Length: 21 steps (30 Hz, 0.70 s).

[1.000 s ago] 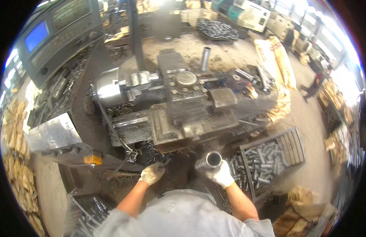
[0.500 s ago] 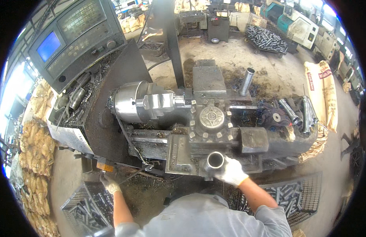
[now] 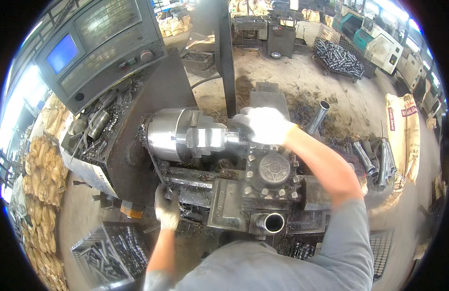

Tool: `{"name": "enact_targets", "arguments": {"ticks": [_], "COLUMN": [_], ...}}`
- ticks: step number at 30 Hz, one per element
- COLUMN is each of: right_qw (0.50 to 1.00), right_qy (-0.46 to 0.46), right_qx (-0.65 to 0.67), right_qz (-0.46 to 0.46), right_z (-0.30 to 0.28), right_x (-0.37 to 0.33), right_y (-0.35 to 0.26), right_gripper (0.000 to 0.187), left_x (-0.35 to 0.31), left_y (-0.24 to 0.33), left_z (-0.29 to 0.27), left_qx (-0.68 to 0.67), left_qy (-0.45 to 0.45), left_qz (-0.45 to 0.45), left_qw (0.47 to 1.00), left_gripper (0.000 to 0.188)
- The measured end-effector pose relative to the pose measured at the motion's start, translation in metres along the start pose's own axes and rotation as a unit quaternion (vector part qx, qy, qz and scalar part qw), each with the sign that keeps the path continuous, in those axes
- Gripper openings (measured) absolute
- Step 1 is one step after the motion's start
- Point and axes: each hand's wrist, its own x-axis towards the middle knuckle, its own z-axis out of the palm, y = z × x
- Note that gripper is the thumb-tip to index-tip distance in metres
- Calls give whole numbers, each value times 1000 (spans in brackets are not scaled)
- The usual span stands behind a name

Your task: The person repeatedly picks up cylindrical metal parts from a wire basket, places them into a machine fixture, and then removes them to return to the basket. This cycle continues throughout the clip without visible machining or finishing.

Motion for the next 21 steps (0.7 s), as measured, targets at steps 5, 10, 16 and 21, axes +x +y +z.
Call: {"name": "enact_targets", "arguments": {"ticks": [5,10,16,21], "right_qw": [976,947,908,942], "right_qy": [-160,-245,-20,-280], "right_qx": [-147,-148,1,179], "right_qz": [-8,143,419,53], "right_z": [43,56,27,63], "right_x": [54,-5,21,76], "right_y": [6,129,166,33], "right_gripper": [19,26,52,72], "left_x": [155,217,261,250], "left_y": [121,148,198,176], "left_z": [45,38,48,58], "left_qx": [324,330,404,287], "left_qy": [-46,-84,-308,-194], "left_qz": [307,406,262,286], "left_qw": [894,848,821,893], "left_gripper": [98,81,78,80]}}
